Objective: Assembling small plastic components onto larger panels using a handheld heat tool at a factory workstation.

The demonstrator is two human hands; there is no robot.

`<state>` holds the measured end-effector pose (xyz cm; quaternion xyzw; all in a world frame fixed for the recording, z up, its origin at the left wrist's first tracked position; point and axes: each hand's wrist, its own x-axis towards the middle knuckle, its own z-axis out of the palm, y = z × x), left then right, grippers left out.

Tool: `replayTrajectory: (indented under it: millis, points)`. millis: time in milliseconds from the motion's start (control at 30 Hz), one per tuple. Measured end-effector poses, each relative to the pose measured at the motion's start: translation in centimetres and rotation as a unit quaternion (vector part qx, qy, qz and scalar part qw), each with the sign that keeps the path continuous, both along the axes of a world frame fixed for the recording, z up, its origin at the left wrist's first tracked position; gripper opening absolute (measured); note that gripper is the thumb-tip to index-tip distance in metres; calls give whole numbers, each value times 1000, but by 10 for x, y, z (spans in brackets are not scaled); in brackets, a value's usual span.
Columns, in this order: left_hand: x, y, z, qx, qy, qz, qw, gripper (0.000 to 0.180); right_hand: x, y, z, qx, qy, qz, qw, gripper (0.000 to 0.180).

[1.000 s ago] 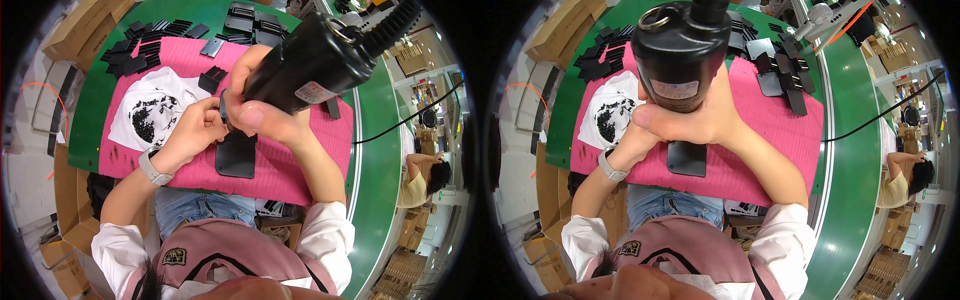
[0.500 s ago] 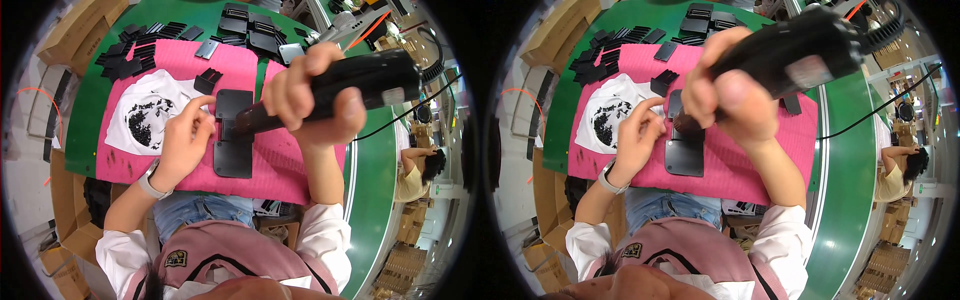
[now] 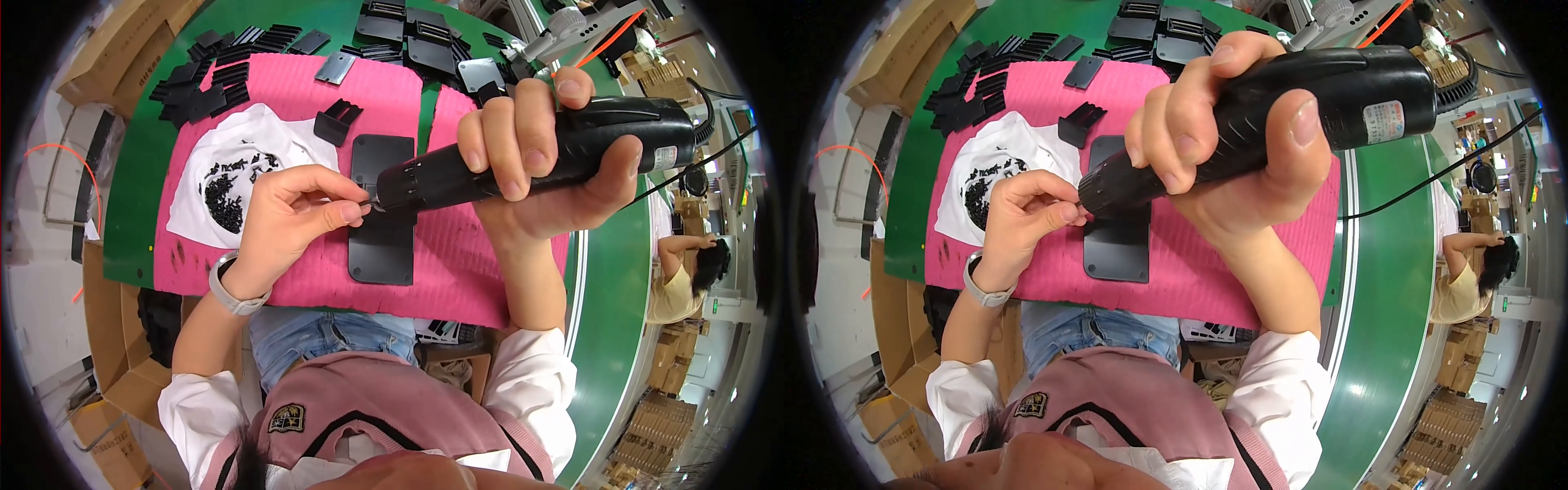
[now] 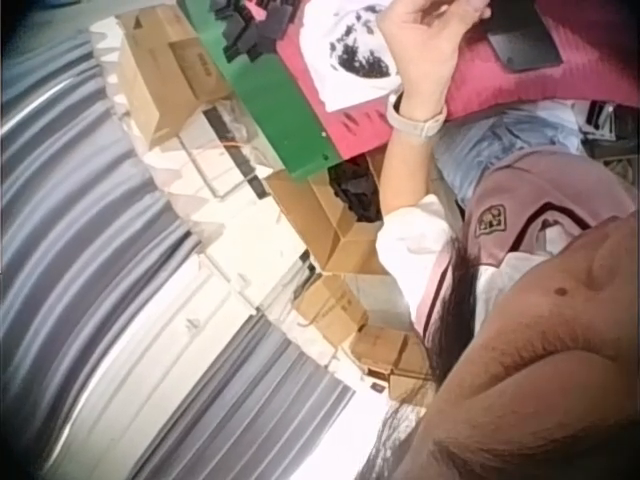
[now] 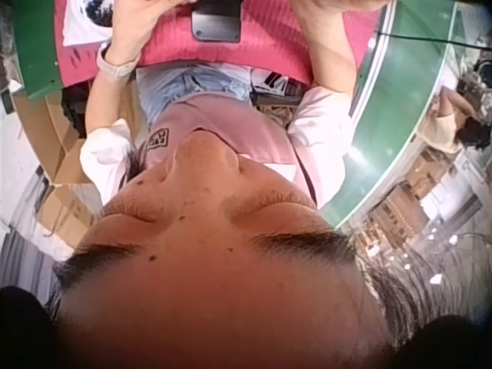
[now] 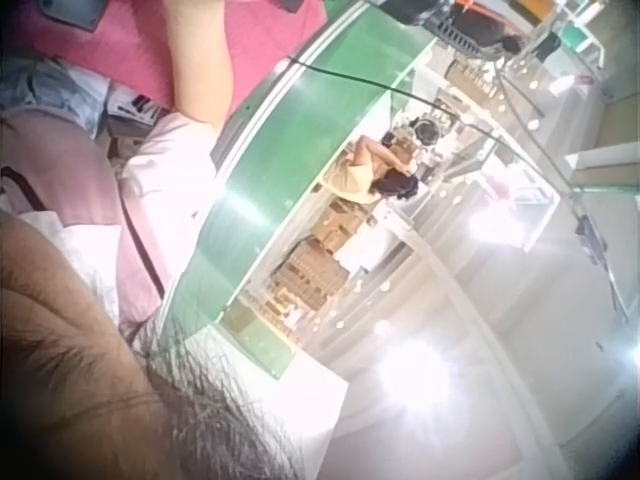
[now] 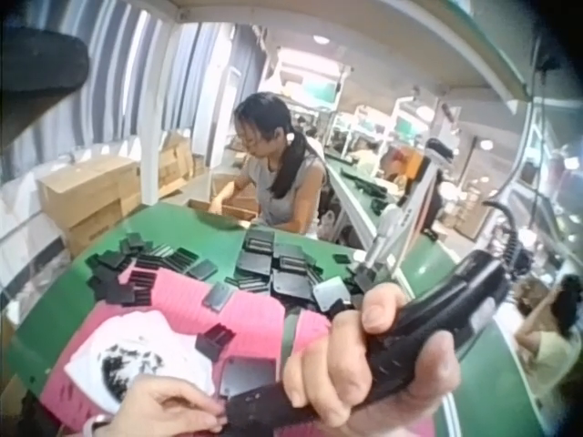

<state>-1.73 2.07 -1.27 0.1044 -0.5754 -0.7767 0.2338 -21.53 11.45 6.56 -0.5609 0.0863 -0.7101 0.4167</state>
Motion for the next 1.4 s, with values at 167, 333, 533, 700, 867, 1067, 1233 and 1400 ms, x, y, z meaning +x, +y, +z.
replayTrajectory:
  millis: [167,333,533,700,867,1067,1233,1400]
  points:
    - [1,1,-4,-31,16,19,999,14,9,3,-2,19,-17,-23,999,50]
    - [0,5,-2,-84,9,48,995,14,15,7,0,51,-15,-65,996,48]
    - [-1,4,-3,-39,12,51,998,16,15,8,-1,44,-13,-73,996,47]
    - [2,-2,-8,-2,8,-37,999,28,15,7,-2,42,-11,-56,997,47]
    - [-4,12,6,-63,5,-29,998,60,14,11,4,95,-83,-75,989,35]
    - [-10,13,-3,-450,-113,104,880,51,-8,27,0,129,119,-149,973,42]
    - [-11,15,-6,-456,-115,96,877,45,-7,24,-2,151,124,-153,969,38]
    - [-11,16,-6,-451,-112,98,880,44,-1,26,-2,173,137,-185,958,37]
